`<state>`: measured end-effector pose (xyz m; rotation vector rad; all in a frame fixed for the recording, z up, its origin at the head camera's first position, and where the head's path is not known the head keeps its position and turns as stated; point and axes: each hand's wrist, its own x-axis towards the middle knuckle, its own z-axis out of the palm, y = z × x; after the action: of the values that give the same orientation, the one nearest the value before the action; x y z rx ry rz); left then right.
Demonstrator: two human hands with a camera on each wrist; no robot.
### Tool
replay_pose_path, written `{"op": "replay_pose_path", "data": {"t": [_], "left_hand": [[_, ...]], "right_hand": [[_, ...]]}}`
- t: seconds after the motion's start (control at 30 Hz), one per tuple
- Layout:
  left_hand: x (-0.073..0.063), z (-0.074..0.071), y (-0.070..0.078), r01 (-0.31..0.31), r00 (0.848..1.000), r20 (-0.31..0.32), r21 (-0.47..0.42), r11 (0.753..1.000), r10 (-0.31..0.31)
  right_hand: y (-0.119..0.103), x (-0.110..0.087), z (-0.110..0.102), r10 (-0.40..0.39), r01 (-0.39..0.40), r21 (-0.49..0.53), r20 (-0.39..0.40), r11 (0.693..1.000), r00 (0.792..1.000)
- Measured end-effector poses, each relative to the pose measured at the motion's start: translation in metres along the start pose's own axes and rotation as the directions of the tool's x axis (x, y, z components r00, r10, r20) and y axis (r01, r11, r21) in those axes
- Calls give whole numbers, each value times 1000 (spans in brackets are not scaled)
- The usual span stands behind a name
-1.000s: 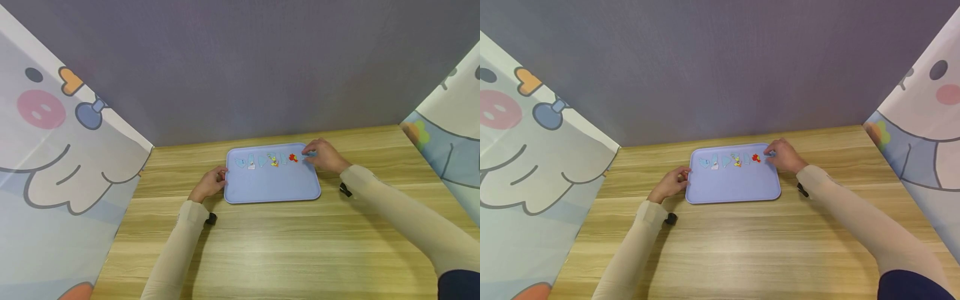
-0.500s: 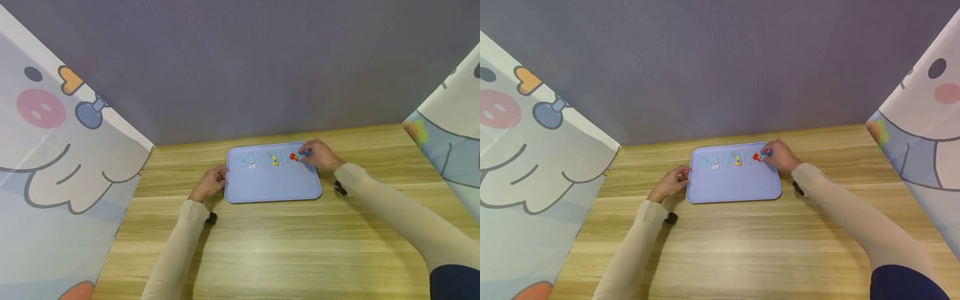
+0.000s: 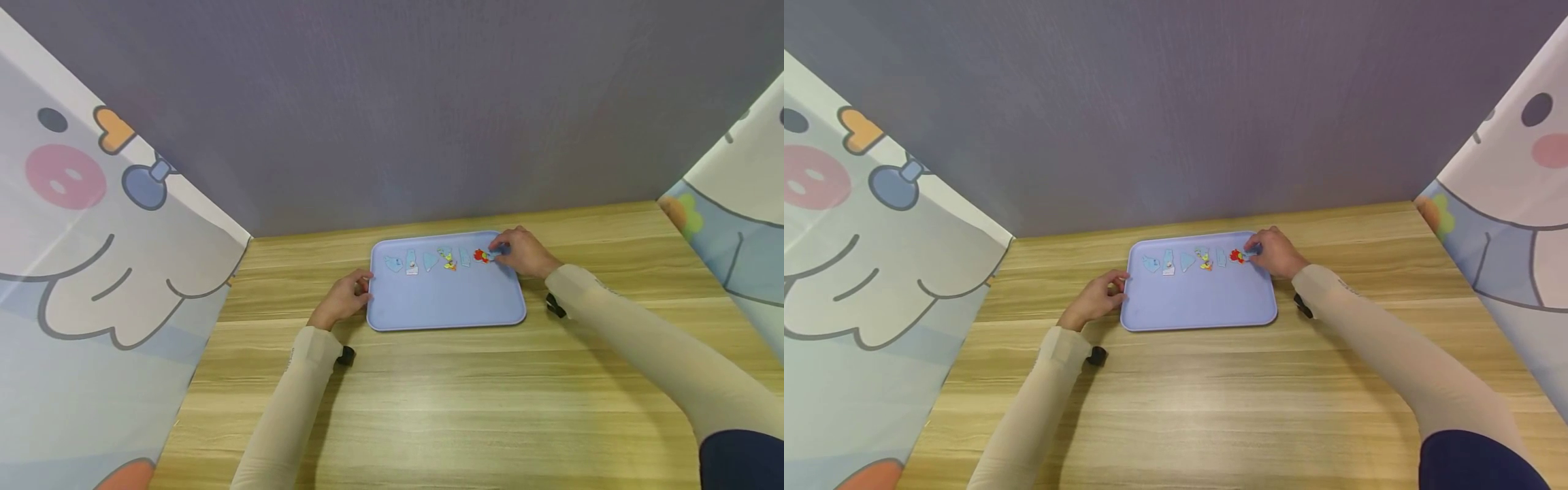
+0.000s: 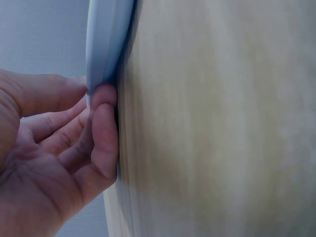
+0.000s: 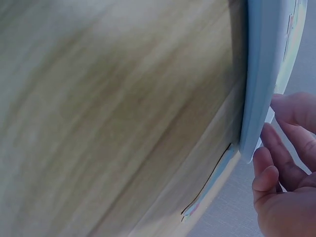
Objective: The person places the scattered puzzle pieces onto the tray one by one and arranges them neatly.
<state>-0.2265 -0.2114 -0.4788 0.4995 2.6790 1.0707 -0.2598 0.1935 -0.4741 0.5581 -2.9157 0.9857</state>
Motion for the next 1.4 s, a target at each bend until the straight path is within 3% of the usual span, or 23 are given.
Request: {"op": "replay_pose_path", "data": {"t": [0.53,0.87,1.1,1.4], "left_hand": [[1,1,1,30,1000,2,-6,1000,-30],[1,0,1,28,1000,7,-5,1000,-28],[0,0,1,34,999,10,-15,999,-34],[1,1,1,35,999,9,-3,999,-35]], "right_hand": [[6,2,-4,31,-31,-9,-12,999,999],[18,-9,-24,123,-123,14,-72,992,990],[29,-12,-23,109,-110,-6,-86,994,990],[37,-11,-18,68,-70,-37,-45,997,997]]}}
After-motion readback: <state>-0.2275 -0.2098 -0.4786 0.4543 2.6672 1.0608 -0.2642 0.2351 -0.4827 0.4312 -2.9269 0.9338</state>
